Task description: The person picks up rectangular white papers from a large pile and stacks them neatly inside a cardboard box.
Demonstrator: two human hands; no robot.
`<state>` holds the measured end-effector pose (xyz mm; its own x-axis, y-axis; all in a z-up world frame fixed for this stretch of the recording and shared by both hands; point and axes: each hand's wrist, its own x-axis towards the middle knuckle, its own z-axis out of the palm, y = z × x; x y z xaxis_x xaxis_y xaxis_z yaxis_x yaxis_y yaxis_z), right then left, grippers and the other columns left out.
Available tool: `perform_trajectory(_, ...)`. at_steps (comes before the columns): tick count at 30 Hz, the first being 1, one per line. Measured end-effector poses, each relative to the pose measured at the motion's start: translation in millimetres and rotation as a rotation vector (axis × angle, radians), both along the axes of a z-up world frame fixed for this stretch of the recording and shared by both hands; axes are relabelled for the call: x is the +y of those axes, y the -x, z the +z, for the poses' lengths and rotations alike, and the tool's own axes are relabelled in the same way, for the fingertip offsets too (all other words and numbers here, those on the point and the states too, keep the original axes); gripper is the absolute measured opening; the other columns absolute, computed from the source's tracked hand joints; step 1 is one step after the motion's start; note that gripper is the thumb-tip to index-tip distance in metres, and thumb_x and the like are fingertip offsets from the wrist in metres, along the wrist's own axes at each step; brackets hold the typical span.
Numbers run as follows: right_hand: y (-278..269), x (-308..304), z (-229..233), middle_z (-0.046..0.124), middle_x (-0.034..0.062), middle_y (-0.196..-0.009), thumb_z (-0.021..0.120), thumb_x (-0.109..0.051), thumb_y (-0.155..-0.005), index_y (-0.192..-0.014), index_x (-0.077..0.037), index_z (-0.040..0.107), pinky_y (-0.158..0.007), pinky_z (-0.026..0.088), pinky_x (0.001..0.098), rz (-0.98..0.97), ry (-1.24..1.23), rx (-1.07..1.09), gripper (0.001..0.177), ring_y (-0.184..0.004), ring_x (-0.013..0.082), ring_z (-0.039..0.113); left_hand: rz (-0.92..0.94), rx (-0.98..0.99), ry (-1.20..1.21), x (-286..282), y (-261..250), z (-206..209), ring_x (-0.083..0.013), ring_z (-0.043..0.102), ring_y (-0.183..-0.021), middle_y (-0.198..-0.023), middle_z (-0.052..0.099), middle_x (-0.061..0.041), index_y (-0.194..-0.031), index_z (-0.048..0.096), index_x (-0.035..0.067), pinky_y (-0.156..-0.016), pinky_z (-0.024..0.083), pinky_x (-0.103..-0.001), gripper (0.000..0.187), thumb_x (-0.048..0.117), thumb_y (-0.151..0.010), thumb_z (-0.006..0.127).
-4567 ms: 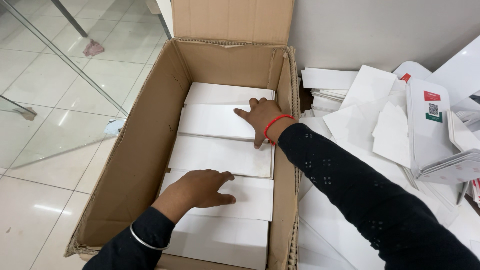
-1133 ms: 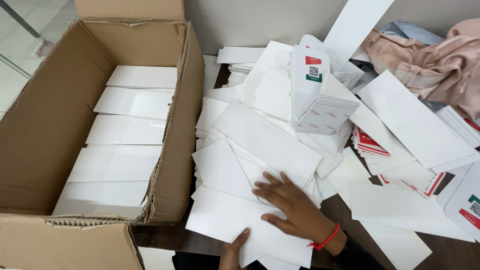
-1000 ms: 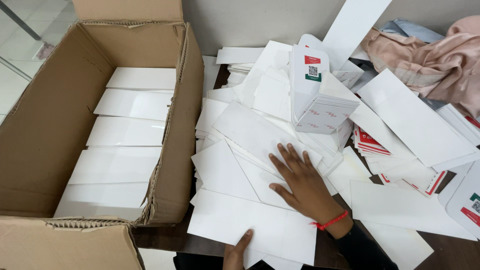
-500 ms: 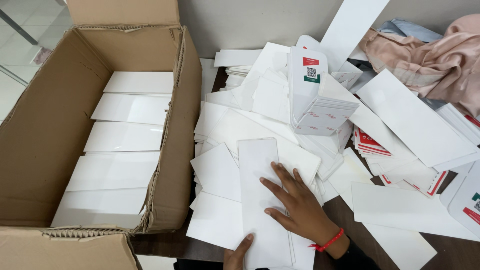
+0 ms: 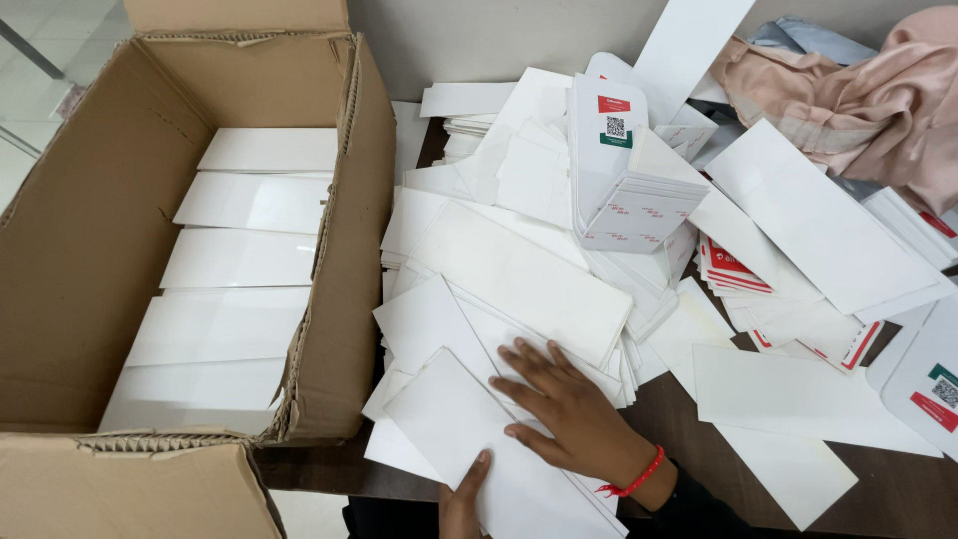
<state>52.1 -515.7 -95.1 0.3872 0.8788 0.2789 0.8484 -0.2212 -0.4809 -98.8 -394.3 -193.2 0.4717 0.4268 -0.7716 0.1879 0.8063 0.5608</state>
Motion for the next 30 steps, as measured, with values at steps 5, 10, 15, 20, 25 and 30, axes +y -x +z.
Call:
perform_trajectory(5, 17, -10, 4, 0.055, 0.012, -0.147, 0.065, -0.04, -0.094, -0.149, -0.009, 0.047, -0.118, 0.014, 0.0604, -0.005, 0.082, -0.065, 0.065, -0.148, 0.0374, 0.029, 0.039, 0.023, -0.102, -10, 9, 1, -0.0413, 0.071, -0.113, -0.124, 0.066, -0.035, -0.141, 0.045, -0.007, -0.098, 0.057, -0.05, 0.07, 0.011, -0.079, 0.074)
perform_trajectory(10, 21, -21, -6, 0.065, 0.0021, -0.137, 0.06, -0.035, -0.099, -0.149, -0.013, 0.049, -0.123, 0.016, 0.0594, -0.03, 0.083, 0.022, 0.055, -0.153, 0.0318, 0.032, 0.014, 0.019, -0.211, -15, 16, -8, -0.0416, 0.072, -0.11, -0.119, 0.07, -0.033, -0.138, 0.05, -0.008, -0.099, 0.056, -0.049, 0.069, 0.009, -0.076, 0.076)
perform_trajectory(15, 12, -34, -8, 0.062, 0.0061, -0.145, 0.057, -0.037, -0.099, -0.15, -0.014, 0.047, -0.121, 0.017, 0.059, -0.126, 0.039, 0.034, 0.057, -0.15, 0.0319, 0.033, -0.103, -0.029, -0.431, -14, 29, -21, -0.0371, 0.07, -0.116, -0.121, 0.071, -0.031, -0.135, 0.053, -0.008, -0.104, 0.051, -0.049, 0.066, 0.014, -0.078, 0.079)
perform_trajectory(20, -7, -34, -3, 0.059, 0.0032, -0.143, 0.052, -0.044, -0.099, -0.154, -0.015, 0.039, -0.12, 0.01, 0.0676, -0.219, 0.153, -0.093, 0.063, -0.152, 0.0373, 0.027, -0.085, -0.102, -0.552, -9, 44, -35, -0.0371, 0.069, -0.115, -0.121, 0.069, -0.031, -0.137, 0.05, -0.006, -0.104, 0.05, -0.052, 0.072, 0.014, -0.074, 0.081)
perform_trajectory(25, -17, -17, 8, 0.048, 0.0088, -0.153, 0.052, -0.054, -0.096, -0.155, -0.014, 0.035, -0.113, 0.007, 0.0712, -0.234, 0.149, -0.179, 0.073, -0.149, 0.0444, 0.021, -0.13, -0.171, -0.805, 10, 58, -51, -0.0377, 0.071, -0.111, -0.115, 0.071, -0.03, -0.134, 0.051, -0.007, -0.1, 0.052, -0.053, 0.071, 0.017, -0.075, 0.08)
perform_trajectory(30, -24, 3, 19, 0.045, 0.0119, -0.154, 0.057, -0.057, -0.095, -0.155, -0.011, 0.036, -0.116, 0.002, 0.0698, -0.236, 0.161, -0.12, 0.078, -0.15, 0.0414, 0.018, 0.03, -0.121, -0.67, 18, 49, -40, -0.0423, 0.073, -0.104, -0.107, 0.072, -0.036, -0.13, 0.055, -0.012, -0.099, 0.053, -0.056, 0.066, 0.012, -0.074, 0.08)
